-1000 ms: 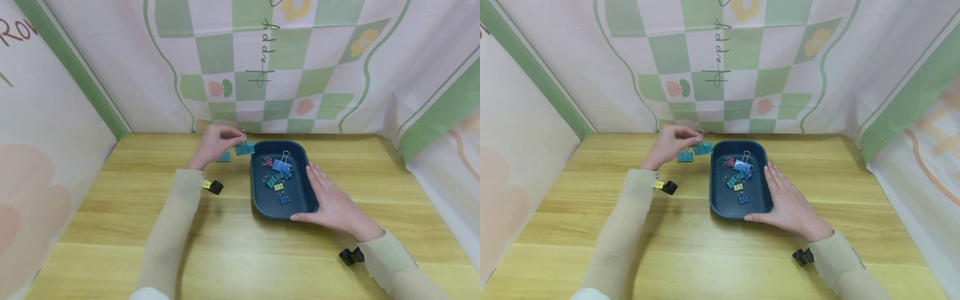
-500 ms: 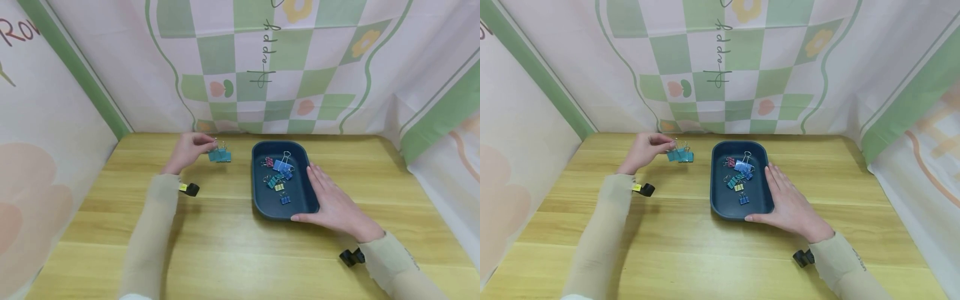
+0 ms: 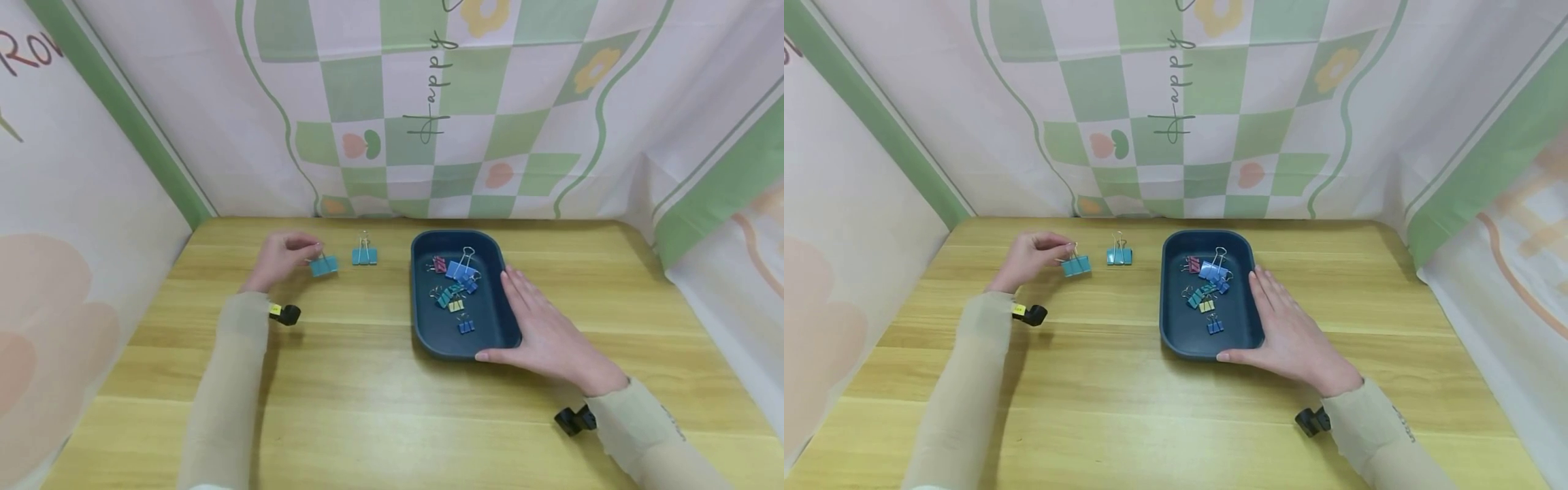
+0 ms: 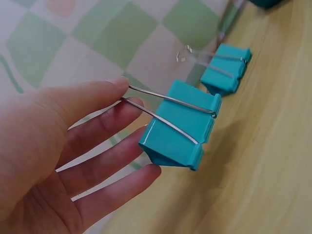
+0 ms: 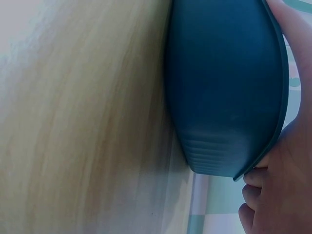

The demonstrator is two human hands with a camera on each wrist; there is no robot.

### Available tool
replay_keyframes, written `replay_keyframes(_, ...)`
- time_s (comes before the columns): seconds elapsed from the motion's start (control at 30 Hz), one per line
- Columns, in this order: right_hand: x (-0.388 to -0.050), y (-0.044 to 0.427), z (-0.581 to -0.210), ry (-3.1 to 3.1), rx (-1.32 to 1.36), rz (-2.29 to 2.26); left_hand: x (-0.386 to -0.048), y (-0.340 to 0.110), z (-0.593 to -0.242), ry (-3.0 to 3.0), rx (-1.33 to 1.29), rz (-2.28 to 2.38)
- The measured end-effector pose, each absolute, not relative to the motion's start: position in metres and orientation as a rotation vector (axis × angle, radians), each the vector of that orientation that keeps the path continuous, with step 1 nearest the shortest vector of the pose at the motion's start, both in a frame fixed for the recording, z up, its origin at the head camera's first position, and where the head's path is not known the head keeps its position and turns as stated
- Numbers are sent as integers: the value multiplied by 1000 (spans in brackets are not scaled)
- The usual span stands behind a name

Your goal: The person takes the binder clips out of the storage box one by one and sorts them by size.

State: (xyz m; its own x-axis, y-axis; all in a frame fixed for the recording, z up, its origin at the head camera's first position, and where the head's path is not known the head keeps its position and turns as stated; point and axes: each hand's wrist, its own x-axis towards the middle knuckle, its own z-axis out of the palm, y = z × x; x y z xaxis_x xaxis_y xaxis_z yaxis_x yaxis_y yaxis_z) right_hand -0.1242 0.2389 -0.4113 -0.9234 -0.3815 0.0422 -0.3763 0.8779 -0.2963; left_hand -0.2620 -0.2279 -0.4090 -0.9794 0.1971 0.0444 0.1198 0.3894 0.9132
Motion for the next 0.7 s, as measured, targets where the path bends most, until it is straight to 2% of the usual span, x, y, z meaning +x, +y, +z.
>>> replay_keyframes(0.7,-122,238,-410,3011,-574,-490,-293,-237,-427,2549,195,1632)
